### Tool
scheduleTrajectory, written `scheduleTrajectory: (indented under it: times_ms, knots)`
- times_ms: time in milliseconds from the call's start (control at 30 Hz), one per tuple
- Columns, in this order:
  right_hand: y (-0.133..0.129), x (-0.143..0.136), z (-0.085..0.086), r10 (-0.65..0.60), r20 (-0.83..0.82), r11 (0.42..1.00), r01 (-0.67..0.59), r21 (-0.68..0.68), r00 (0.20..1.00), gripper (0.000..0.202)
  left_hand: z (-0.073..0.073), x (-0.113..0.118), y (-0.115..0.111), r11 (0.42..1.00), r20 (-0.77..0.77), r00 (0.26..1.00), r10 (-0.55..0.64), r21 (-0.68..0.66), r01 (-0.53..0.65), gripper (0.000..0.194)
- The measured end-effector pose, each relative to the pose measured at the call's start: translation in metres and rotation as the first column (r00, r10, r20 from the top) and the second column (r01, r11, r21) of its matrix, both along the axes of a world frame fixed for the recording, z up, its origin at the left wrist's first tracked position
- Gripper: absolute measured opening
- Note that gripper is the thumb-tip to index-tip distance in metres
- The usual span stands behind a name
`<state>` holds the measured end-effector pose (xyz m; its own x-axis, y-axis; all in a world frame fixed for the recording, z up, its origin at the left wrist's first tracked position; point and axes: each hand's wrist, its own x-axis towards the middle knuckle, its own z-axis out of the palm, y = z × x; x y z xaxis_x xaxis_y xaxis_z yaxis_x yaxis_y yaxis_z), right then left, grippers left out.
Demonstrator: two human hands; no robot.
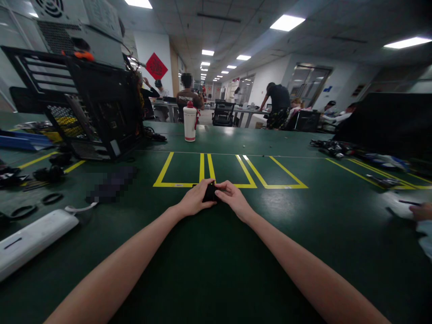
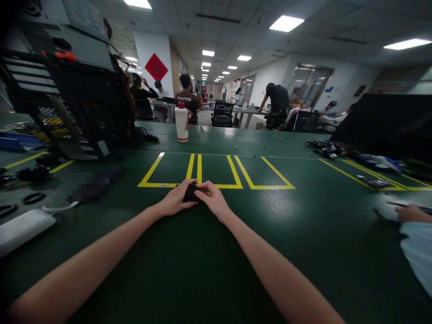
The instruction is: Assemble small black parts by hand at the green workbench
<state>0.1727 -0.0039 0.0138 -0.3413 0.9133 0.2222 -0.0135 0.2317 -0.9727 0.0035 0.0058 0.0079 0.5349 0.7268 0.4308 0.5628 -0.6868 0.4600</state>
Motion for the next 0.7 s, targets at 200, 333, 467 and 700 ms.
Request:
scheduleTrajectory:
  times_ms: [200, 333, 467, 700]
  knots:
    - [0.0057, 0.002, -0.0004, -0.006, 0.072, 0.997, 0.012, -0.071, 0.997, 0.028, -0.0016, 0.0003, 0.0007, 1.0, 0.003, 1.0, -0.002, 0.003, 0.002, 0.063]
    - [0.0048, 0.0058, 0.0019, 0.094, 0.052, 0.994, -0.09, -0.068, 0.994, 0.03, -0.0006, -0.0001, 0.0, 1.0, 0.001, 1.0, -0.009, -0.006, 0.009, 0.064]
    - [0.0038, 0.0048, 0.0034, 0.048, 0.054, 0.998, -0.046, -0.03, 0.997, 0.022, 0.0003, -0.0001, -0.0007, 1.0, 0.002, 1.0, -0.014, -0.001, 0.014, 0.063]
    - [0.0101, 0.0052, 0.0026, 0.047, 0.068, 0.994, -0.04, -0.1, 0.997, 0.028, 0.0023, -0.0001, -0.0026, 1.0, -0.002, 1.0, -0.016, -0.004, 0.016, 0.063]
